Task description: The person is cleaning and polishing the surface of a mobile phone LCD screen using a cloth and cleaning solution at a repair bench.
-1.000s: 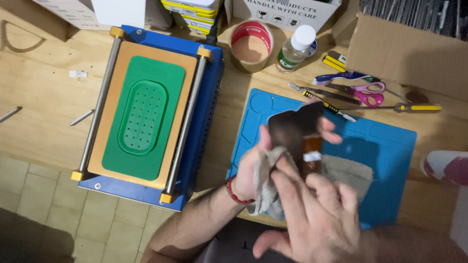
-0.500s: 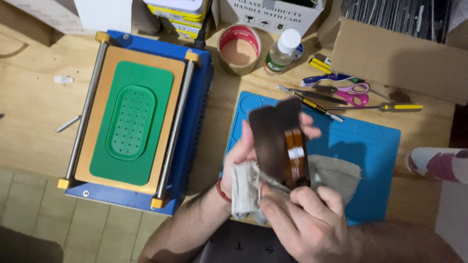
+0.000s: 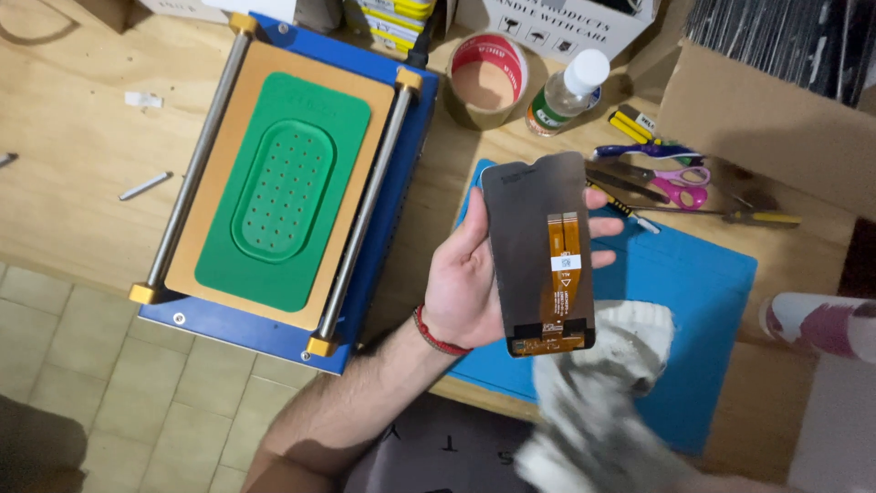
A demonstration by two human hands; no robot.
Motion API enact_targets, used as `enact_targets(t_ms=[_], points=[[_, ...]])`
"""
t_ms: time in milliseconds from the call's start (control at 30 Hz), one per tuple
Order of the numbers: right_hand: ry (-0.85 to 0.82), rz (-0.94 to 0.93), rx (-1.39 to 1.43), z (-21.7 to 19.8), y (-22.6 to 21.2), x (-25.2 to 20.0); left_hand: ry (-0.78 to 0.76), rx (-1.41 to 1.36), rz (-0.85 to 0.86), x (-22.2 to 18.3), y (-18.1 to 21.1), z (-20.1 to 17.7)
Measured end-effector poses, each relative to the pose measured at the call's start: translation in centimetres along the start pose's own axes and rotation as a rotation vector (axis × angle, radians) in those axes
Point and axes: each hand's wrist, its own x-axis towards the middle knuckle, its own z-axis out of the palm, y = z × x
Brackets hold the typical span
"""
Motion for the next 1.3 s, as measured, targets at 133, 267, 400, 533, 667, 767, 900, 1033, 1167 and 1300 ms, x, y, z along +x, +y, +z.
enact_targets(t_ms=[133,267,400,533,667,767,900,1033,1167,1300], points=[[-0.468,0.222,0.706,2.7,9.7,2.9,-0.083,0.059,0.037,-0.2,-0.5,-1.1],[-0.808,0.412,1.227,-0.6,6.3,9.5,-0.143,0.051,0.042,-0.2,-0.8,-2.0],[-1.372,0.481,0.906,-1.9,5.4,10.3,-0.158,0.096,0.024,-0.3,-1.1,-2.1],[-1.543,0.425,0.871,-4.4,5.6,13.2,-0.183,0.088,0.009,-0.5,-1.1,-2.0],[-1.662,0.364,0.836,-2.5,9.7,14.7,-0.197,0.107,0.048,-0.5,-1.2,-2.2],[-1.276,0.599,1.28,6.6,12.4,4.2,-0.189,0.092,0.028,-0.7,-1.2,-2.3],[-0.856,0.587,1.47,3.3,7.8,6.8,-0.202,0.106,0.018,-0.5,-1.0,-2.0],[-0.679,0.687,1.159,11.6,9.7,-3.5,-0.191,0.099,0.026,-0.6,-1.2,-2.4],[-0.573,1.579,1.843,3.9,8.2,4.2,-0.189,0.089,-0.006,-0.5,-1.1,-2.1],[-0.129,1.109,1.257,6.7,8.2,1.2,-0.181,0.107,0.002,-0.5,-1.2,-2.4]])
